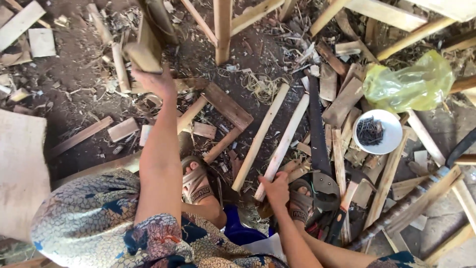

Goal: The person assembles a wooden stool by fitting a crossbar into the frame and securing it with nails. They use a hammer to drive the nails into the wood and adjust the position of the wooden pieces to ensure a proper fit.

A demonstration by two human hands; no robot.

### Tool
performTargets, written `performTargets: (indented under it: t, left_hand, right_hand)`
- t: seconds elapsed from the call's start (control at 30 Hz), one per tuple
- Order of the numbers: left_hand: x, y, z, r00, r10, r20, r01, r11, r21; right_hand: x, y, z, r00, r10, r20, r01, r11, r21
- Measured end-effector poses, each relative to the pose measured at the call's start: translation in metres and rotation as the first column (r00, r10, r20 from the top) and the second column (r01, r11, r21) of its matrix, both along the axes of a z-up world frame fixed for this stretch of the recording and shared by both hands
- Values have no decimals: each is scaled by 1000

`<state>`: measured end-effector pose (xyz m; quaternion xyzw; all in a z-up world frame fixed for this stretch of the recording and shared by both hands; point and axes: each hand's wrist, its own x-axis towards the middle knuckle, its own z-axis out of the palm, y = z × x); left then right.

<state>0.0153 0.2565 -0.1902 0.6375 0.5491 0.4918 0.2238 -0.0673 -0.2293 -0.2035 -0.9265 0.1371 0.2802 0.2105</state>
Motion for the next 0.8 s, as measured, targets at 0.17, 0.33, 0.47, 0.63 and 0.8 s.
performTargets:
  t: [0.17,0.33,0.47,0.63,0.8]
  left_hand:
    - [-33,0,-18,987,-160,-29,156,982,-106]
    - [-49,-42,7,980,-70,-187,55,995,-84]
    - [-53,-152,46,928,-35,-371,-46,977,-207]
    - [-100,-316,81,799,-546,-251,502,836,-220]
    - [-136,-360,0,555,-687,-470,481,725,-493]
  right_hand:
    - [-6,14,22,995,101,-21,-101,995,5]
    - [-6,-1,-22,997,24,68,-30,996,86]
    - [12,19,5,993,48,110,-64,986,151]
    - [35,20,7,997,-11,80,-10,964,265]
    - [36,33,16,996,-70,58,46,934,353]
